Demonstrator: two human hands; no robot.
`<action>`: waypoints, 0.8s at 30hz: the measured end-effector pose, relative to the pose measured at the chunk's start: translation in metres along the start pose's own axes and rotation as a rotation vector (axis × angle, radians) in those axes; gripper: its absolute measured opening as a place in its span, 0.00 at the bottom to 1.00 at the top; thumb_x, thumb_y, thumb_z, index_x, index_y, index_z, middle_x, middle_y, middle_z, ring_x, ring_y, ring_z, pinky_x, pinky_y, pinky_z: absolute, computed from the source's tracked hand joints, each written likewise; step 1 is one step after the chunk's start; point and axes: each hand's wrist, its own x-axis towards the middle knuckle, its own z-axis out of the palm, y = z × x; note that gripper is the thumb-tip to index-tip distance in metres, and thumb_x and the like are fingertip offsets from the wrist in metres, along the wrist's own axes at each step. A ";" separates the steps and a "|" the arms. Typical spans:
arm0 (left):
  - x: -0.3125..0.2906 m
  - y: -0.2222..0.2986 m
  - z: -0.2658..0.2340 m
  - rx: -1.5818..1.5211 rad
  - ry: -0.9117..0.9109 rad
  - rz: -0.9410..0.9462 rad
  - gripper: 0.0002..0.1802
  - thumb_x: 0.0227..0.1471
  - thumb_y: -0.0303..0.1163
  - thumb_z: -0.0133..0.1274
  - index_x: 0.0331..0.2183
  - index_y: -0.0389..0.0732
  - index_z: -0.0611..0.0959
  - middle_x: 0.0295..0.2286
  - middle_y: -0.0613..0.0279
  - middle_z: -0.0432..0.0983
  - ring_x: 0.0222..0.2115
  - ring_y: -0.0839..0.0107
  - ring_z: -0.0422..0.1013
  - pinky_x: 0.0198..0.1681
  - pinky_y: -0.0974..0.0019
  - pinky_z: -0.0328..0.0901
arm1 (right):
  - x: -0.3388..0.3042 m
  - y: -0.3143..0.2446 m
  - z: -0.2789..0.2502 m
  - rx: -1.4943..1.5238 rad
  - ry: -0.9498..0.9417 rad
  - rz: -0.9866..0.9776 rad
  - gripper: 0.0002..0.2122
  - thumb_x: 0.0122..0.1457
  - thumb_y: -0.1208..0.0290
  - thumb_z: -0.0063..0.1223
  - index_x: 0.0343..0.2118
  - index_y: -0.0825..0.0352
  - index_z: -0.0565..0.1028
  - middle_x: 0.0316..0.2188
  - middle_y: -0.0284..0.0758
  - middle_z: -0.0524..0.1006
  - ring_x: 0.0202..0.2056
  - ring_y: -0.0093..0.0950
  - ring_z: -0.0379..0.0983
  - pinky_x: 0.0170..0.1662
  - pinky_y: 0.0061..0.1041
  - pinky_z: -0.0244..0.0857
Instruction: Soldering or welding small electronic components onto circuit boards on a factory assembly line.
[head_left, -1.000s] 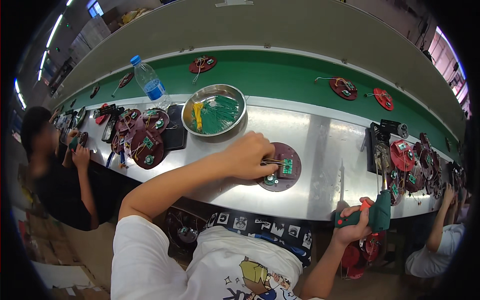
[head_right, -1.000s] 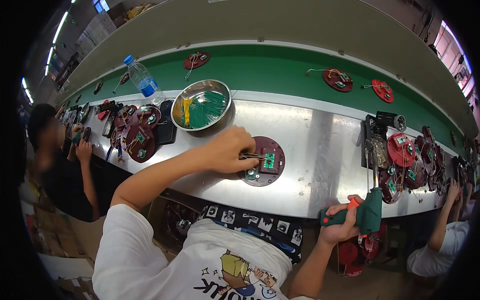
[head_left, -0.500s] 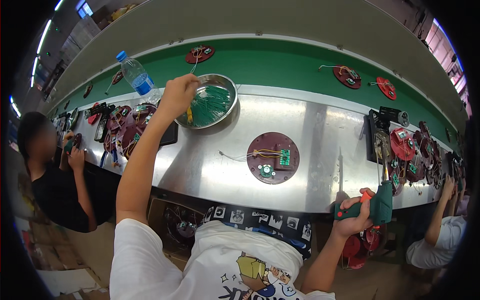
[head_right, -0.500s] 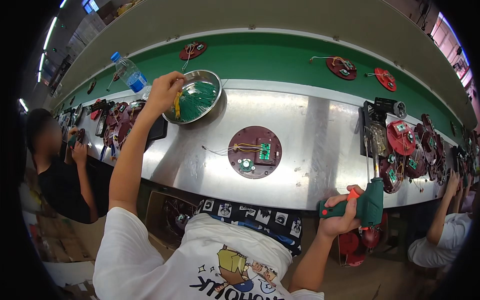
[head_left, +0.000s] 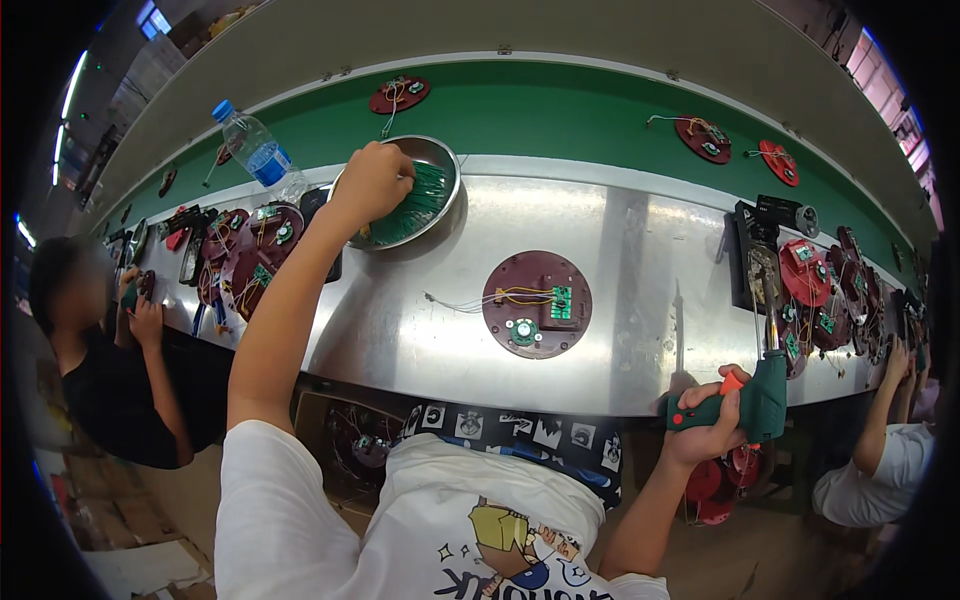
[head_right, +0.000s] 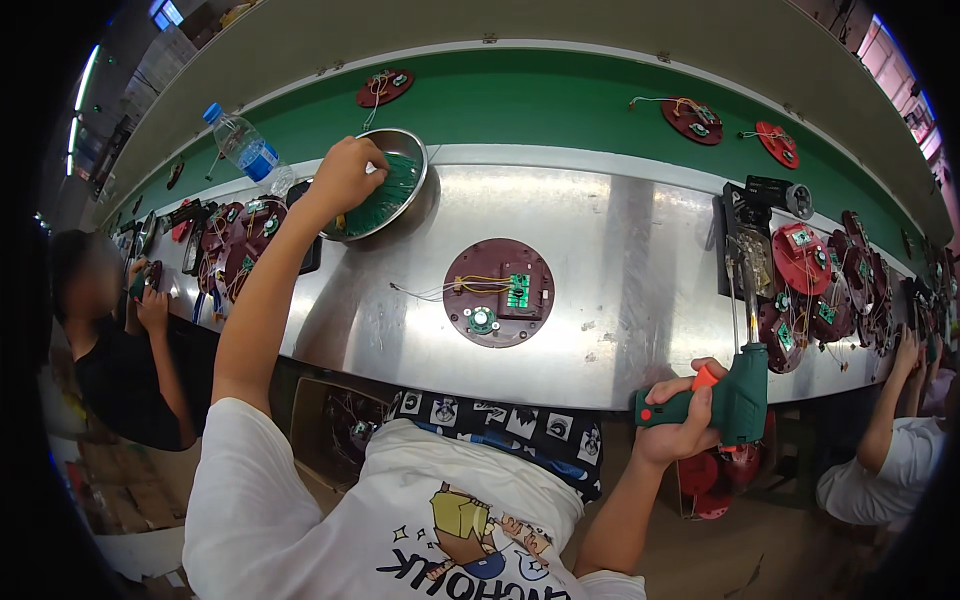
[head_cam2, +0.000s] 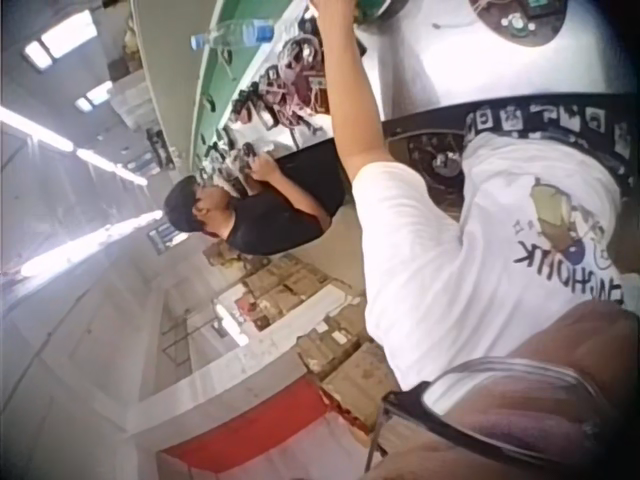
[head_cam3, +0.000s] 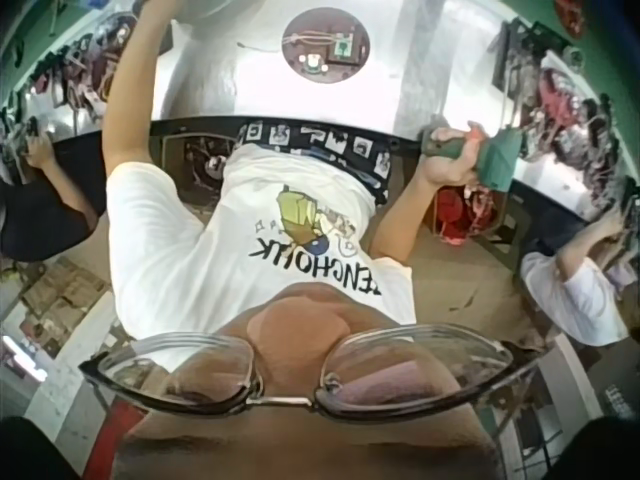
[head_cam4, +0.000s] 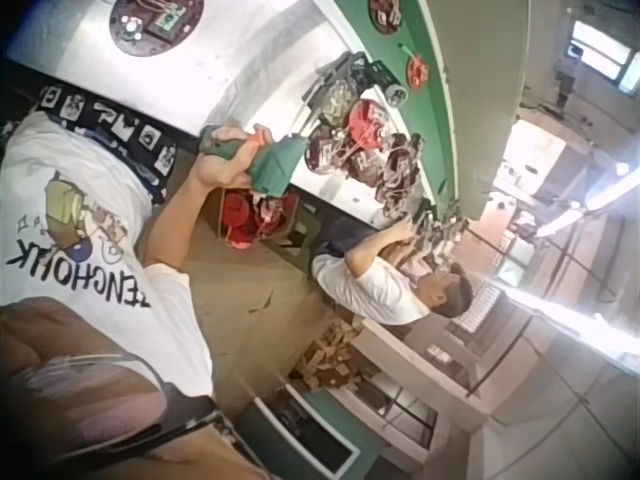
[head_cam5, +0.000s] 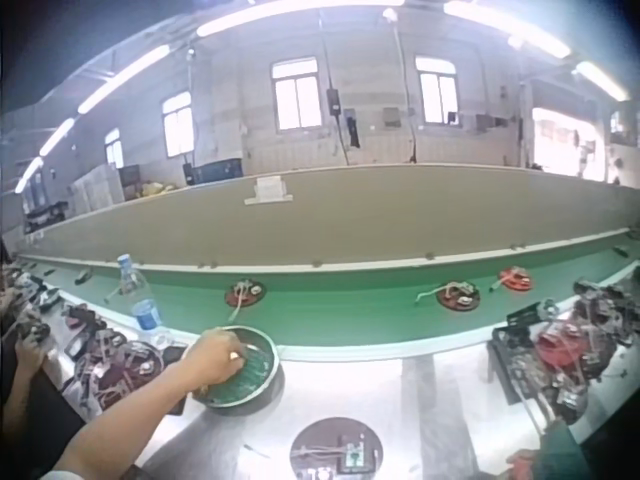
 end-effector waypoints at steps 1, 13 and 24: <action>0.002 -0.001 0.001 -0.008 -0.019 -0.021 0.05 0.45 0.28 0.58 0.27 0.40 0.87 0.35 0.57 0.79 0.40 0.56 0.71 0.48 0.56 0.65 | 0.000 0.001 0.000 -0.002 0.002 -0.007 0.14 0.62 0.69 0.39 0.45 0.76 0.67 0.15 0.34 0.68 0.15 0.21 0.61 0.19 0.20 0.59; -0.031 0.063 -0.019 -0.434 0.394 0.274 0.07 0.53 0.25 0.53 0.36 0.36 0.80 0.33 0.53 0.78 0.33 0.54 0.74 0.39 0.59 0.68 | 0.002 -0.001 -0.018 0.080 -0.203 0.064 0.16 0.61 0.67 0.45 0.45 0.77 0.66 0.34 0.43 0.70 0.14 0.22 0.64 0.16 0.20 0.59; -0.107 0.171 0.020 -0.600 0.328 0.370 0.08 0.42 0.20 0.57 0.29 0.34 0.78 0.23 0.55 0.72 0.23 0.56 0.70 0.27 0.57 0.65 | -0.018 -0.015 -0.017 -0.441 -0.698 0.109 0.14 0.45 0.76 0.59 0.37 0.74 0.79 0.32 0.40 0.79 0.29 0.29 0.76 0.33 0.26 0.69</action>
